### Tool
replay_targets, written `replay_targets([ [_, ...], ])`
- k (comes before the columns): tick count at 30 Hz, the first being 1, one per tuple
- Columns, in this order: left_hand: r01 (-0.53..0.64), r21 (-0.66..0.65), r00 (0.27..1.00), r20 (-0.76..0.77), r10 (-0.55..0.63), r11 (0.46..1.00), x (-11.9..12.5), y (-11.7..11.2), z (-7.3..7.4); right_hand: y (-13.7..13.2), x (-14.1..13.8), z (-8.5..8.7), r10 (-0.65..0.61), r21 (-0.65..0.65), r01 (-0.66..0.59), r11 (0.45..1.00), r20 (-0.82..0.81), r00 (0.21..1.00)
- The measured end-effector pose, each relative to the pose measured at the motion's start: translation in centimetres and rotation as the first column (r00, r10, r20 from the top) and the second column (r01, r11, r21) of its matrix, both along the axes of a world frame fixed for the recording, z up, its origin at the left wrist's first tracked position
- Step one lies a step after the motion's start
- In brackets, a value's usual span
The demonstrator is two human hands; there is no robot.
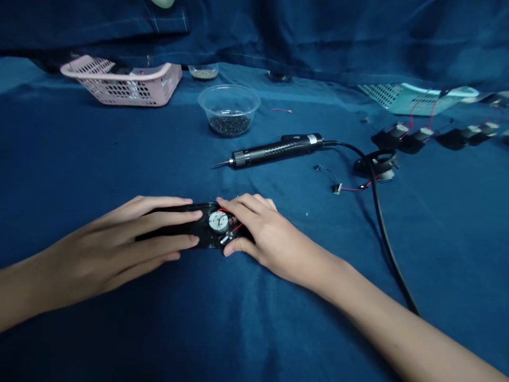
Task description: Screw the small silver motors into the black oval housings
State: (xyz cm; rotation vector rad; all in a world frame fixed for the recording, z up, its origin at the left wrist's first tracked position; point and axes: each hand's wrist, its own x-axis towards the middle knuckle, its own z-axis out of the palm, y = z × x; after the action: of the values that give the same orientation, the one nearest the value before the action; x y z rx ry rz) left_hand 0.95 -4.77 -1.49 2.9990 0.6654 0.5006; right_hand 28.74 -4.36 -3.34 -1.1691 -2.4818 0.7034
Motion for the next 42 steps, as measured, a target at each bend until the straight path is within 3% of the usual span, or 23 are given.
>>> replay_targets([
  [6, 0.014, 0.065, 1.000, -0.019, -0.013, 0.998, -0.2, -0.2, 0.1, 0.0, 0.0, 0.1, -0.002, 0.001, 0.002, 1.000, 0.010, 1.000],
  [21, 0.029, 0.059, 1.000, -0.004, -0.029, 0.998, 0.1, 0.5, 0.1, -0.1, 0.0, 0.0, 0.006, 0.029, -0.006, 1.000, 0.019, 1.000],
  [42, 0.022, -0.036, 1.000, 0.023, -0.022, 0.999, -0.2, 0.5, -0.3, -0.3, 0.1, 0.0, -0.020, -0.044, 0.020, 0.999, 0.017, 1.000],
])
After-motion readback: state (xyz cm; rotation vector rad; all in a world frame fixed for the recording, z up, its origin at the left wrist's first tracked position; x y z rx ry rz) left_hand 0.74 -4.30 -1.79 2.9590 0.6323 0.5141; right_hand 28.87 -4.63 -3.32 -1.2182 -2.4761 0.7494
